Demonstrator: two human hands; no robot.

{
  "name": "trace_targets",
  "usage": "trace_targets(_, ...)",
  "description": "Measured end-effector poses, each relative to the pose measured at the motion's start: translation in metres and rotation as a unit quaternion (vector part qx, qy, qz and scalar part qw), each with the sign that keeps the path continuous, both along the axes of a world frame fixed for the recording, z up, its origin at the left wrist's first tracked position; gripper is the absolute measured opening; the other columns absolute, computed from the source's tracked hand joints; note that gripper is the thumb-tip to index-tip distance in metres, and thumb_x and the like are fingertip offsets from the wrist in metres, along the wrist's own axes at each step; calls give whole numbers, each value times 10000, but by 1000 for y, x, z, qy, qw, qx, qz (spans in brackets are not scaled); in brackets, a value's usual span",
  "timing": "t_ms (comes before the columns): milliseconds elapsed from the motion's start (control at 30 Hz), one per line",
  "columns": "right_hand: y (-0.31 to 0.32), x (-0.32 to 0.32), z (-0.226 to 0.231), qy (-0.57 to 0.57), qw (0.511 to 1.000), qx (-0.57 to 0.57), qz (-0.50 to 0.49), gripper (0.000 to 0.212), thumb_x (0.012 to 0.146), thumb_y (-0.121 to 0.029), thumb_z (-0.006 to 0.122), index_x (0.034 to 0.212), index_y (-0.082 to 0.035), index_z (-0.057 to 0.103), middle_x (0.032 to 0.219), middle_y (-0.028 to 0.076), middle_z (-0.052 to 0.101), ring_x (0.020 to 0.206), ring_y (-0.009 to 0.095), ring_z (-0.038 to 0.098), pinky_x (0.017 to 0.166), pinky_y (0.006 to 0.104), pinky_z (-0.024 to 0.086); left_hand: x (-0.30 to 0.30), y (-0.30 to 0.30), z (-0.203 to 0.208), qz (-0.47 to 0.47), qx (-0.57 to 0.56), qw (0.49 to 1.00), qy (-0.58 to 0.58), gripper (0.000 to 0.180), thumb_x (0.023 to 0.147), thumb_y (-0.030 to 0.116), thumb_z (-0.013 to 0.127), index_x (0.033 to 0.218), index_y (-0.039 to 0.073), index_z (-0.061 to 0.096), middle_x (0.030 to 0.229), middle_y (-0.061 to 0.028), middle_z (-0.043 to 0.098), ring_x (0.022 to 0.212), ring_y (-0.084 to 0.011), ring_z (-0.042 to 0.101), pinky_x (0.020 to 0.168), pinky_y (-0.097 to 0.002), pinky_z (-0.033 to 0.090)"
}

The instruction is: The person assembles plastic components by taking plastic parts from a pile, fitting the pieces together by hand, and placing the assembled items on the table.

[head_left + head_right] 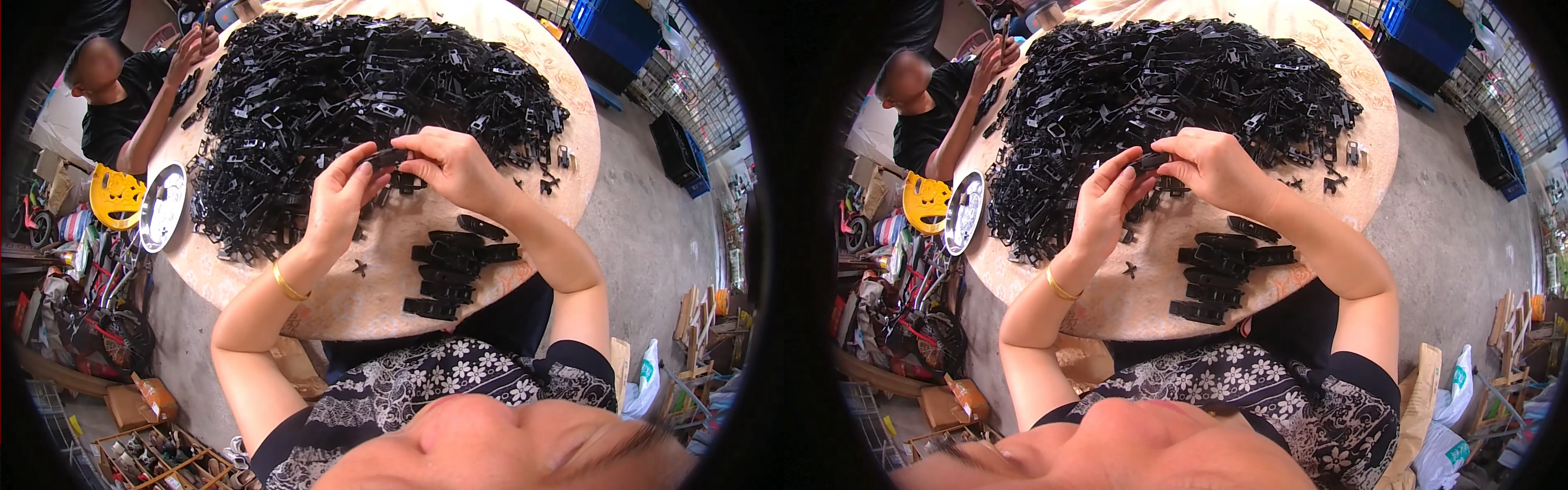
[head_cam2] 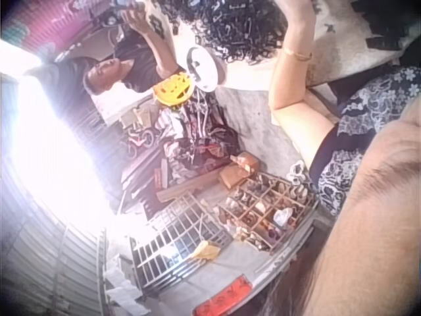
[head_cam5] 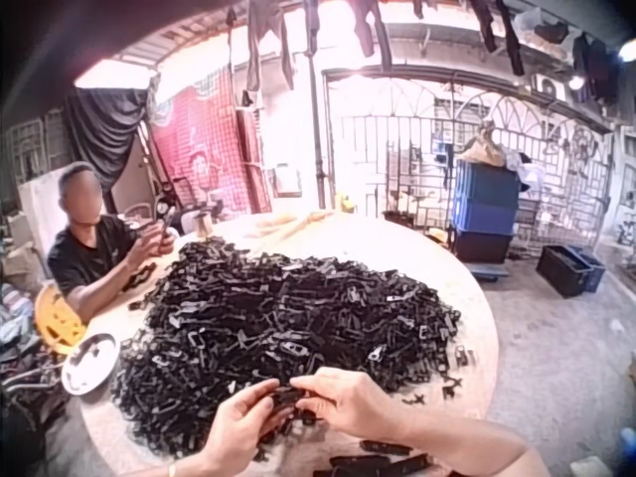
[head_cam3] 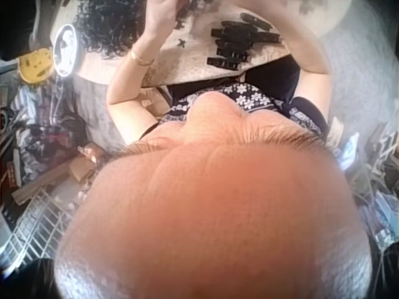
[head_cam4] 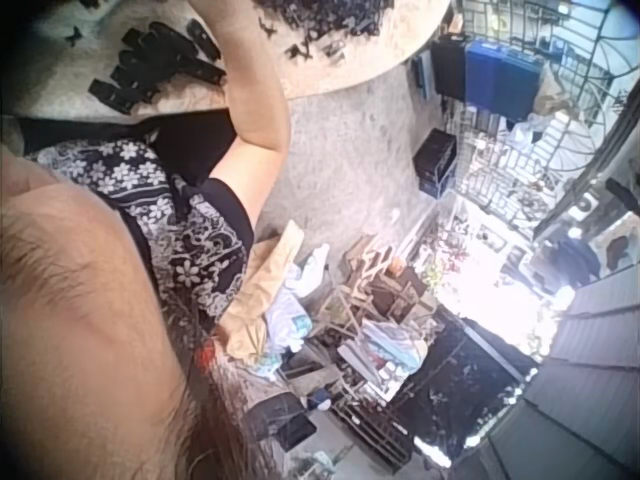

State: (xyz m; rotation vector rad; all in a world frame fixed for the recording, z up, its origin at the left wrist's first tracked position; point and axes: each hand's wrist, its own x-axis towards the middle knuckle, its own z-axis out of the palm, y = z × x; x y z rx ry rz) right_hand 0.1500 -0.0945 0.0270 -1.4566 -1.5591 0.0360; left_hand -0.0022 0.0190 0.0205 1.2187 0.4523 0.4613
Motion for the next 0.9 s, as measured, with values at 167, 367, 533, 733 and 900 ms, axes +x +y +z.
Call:
trace_targets(167, -5, -4, 1, -75, 997, -13, -21, 245, 766, -132, 660, 986, -25, 641, 779, 121, 596, 685, 283, 600, 605, 340, 488, 0, -3, 2, -12, 19, 1000, -1, 321, 943, 56, 433, 1247, -48, 445, 1142, -118, 550, 992, -175, 591, 906, -293, 494)
trace_targets(367, -4, -6, -3, -129, 992, -3, -9, 245, 761, -177, 664, 981, -69, 658, 720, 77, 600, 622, 254, 597, 556, 348, 484, -3, 0, -3, -38, 30, 999, -1, 342, 921, 59, 488, 1244, -47, 450, 1097, -114, 576, 958, -169, 602, 877, -296, 508)
trace_targets(533, -5, -4, -6, -171, 985, 10, -29, 271, 767, -235, 662, 999, -94, 658, 642, 56, 597, 571, 250, 590, 529, 340, 477, -3, 4, 2, -71, 0, 997, -7, 355, 910, 63, 511, 1249, -29, 456, 1068, -118, 593, 921, -173, 615, 842, -294, 521)
trace_targets(733, -5, 6, 7, 28, 986, -102, -127, 377, 719, -377, 708, 965, -99, 644, 657, 64, 593, 583, 265, 592, 540, 336, 475, -2, 5, 19, 38, 154, 986, -51, 327, 918, 41, 489, 1230, -53, 456, 1045, -138, 592, 912, -204, 633, 812, -290, 531)
trace_targets(900, -6, 2, -7, -208, 969, -129, -34, 243, 670, -220, 717, 854, -86, 634, 825, 61, 583, 866, 238, 551, 720, 349, 489, -1, 15, 9, 33, 7, 999, -39, 329, 958, 108, 418, 1254, -33, 432, 1103, -150, 575, 1014, -264, 597, 876, -331, 496)
